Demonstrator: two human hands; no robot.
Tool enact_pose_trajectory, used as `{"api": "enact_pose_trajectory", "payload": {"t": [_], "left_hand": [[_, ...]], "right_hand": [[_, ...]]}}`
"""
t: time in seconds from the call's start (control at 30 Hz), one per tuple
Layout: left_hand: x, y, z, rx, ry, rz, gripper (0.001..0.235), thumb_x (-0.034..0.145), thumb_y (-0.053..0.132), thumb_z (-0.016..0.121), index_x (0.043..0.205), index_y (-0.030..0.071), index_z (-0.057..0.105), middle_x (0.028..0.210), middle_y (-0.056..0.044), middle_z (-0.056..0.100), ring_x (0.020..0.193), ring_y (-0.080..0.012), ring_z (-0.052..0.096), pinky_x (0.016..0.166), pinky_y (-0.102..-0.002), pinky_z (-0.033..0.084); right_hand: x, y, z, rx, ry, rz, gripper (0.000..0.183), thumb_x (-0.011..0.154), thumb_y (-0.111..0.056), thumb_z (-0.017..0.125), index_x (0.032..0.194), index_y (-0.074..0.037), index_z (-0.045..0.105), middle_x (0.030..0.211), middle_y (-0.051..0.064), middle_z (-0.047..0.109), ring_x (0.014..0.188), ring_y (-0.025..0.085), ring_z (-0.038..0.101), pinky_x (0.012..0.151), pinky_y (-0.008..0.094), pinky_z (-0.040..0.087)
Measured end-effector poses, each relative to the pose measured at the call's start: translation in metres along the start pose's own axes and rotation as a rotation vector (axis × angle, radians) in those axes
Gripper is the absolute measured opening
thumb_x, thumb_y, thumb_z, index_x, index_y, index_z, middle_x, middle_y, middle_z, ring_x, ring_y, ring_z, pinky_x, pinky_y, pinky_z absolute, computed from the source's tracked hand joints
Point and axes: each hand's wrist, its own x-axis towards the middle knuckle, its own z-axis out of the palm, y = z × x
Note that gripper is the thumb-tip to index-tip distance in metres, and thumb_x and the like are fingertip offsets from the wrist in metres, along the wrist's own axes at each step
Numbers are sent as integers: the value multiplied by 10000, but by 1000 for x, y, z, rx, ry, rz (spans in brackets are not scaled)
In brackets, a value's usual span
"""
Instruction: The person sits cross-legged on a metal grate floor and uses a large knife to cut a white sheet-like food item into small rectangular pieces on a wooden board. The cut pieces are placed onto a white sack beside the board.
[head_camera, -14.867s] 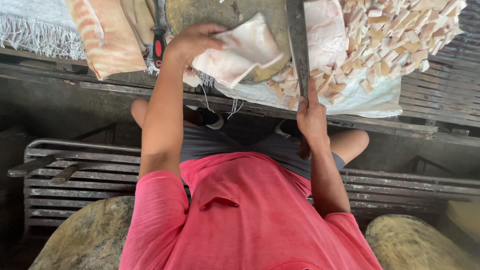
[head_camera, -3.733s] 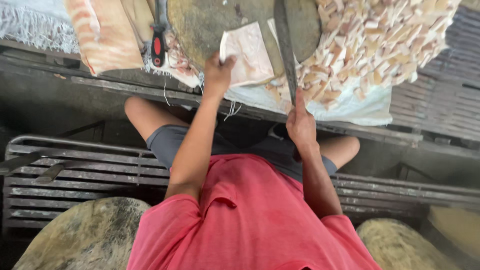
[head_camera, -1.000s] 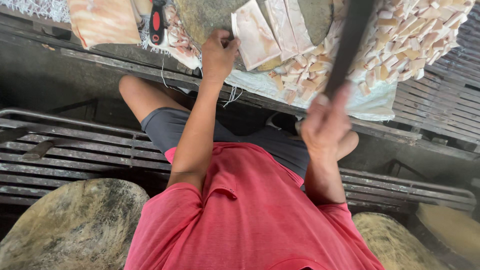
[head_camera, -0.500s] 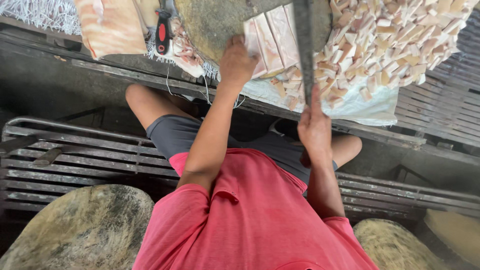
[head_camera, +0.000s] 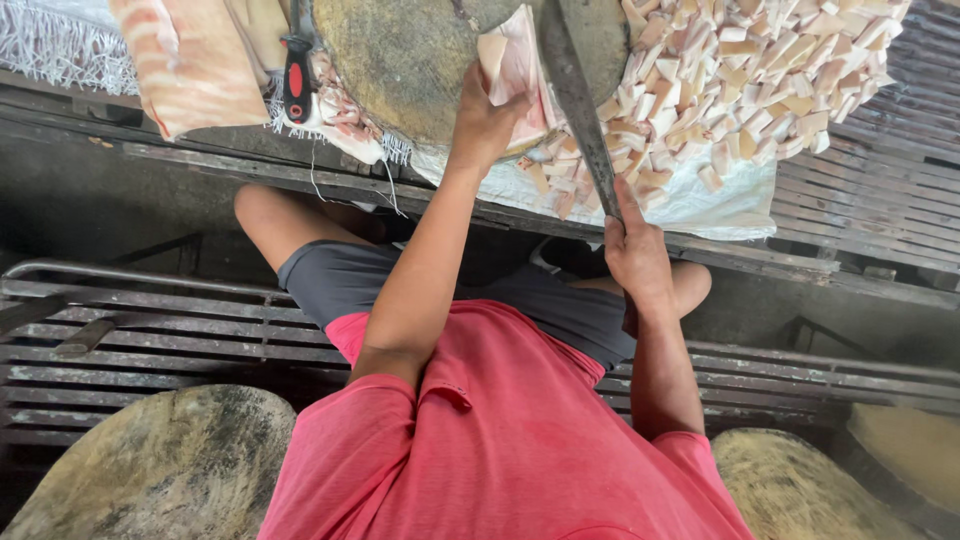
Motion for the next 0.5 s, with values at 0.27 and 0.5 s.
{"api": "enact_pose_trajectory", "payload": {"t": [0.27, 0.5], "left_hand": [[8, -3, 11, 83, 64, -13, 846, 807, 201, 853, 1459, -53, 377, 1378, -200, 611, 1278, -303, 620, 1098, -381, 484], [10, 12, -6, -349, 27, -317, 824, 776, 299, 794, 1408, -2, 361, 1175, -205, 650, 1000, -308, 721, 794, -490, 626]], "right_hand": [[-9, -2, 17, 34, -15, -89, 608, 979, -63, 591, 1565, -99, 437, 885, 341, 666, 877, 509, 680, 757, 520, 556], [-31, -28, 27, -122, 6, -250, 641, 950, -34, 607, 1557, -67, 403, 925, 307, 695, 762, 490, 669, 672, 559, 528]]}}
